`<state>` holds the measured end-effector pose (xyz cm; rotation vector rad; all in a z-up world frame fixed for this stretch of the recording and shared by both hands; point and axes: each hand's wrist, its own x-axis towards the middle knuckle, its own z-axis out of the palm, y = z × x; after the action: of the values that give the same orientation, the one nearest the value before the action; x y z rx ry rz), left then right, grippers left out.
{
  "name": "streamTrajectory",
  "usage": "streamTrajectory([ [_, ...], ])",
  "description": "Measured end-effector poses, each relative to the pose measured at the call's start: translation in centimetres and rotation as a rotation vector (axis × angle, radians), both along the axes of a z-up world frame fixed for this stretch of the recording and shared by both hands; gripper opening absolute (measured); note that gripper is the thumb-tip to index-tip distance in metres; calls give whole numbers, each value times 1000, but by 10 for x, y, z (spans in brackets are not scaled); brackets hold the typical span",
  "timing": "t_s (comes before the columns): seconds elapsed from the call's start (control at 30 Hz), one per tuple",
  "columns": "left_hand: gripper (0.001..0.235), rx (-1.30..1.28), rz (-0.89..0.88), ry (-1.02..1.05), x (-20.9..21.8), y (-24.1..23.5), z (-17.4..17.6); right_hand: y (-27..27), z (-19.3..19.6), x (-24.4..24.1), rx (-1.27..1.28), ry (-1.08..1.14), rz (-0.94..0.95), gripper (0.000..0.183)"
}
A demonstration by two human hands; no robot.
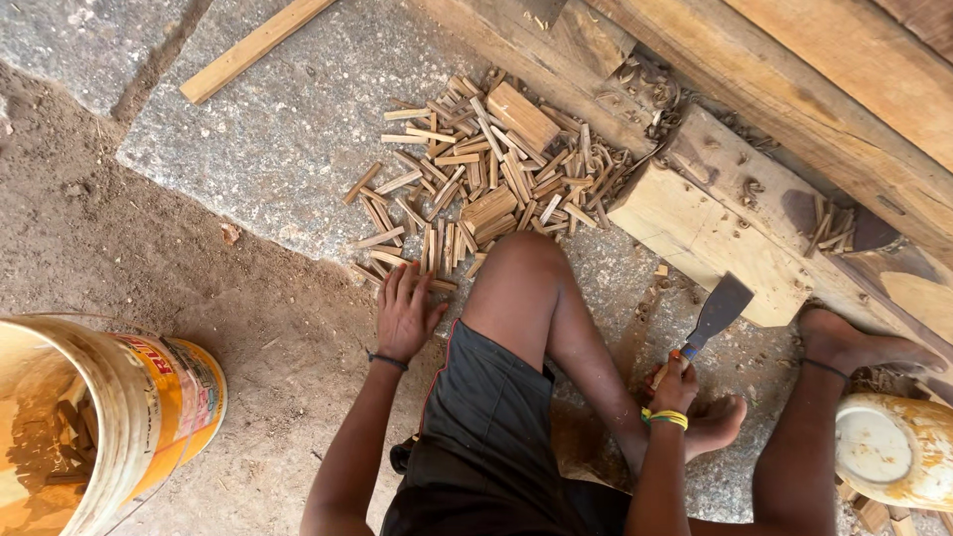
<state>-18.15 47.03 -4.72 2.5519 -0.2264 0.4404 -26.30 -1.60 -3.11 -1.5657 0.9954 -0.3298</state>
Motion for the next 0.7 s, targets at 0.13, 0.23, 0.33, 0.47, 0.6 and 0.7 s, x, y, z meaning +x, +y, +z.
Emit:
streamTrajectory([
  [0.13,71,82,-19,104,8,6,-11,0,-4,1,-33,40,9,26],
  [0.23,71,99,-10,125,18,4,-5,-2,-6,4,-28,55,9,24],
  [0.33,69,101,-25,149,23,4,-1,0,-7,0,-34,51,15,24],
  [0.47,66,110,-52,112,40,8,-2,-3,-7,-2,-5,40,-4,24],
  [0.6,61,95,-70,81,49,11,-4,-7,-8,-5,17,20,2,24],
  [0.7,63,70,-73,21,49,12,-3,-7,-8,-9,43,-13,9,25],
])
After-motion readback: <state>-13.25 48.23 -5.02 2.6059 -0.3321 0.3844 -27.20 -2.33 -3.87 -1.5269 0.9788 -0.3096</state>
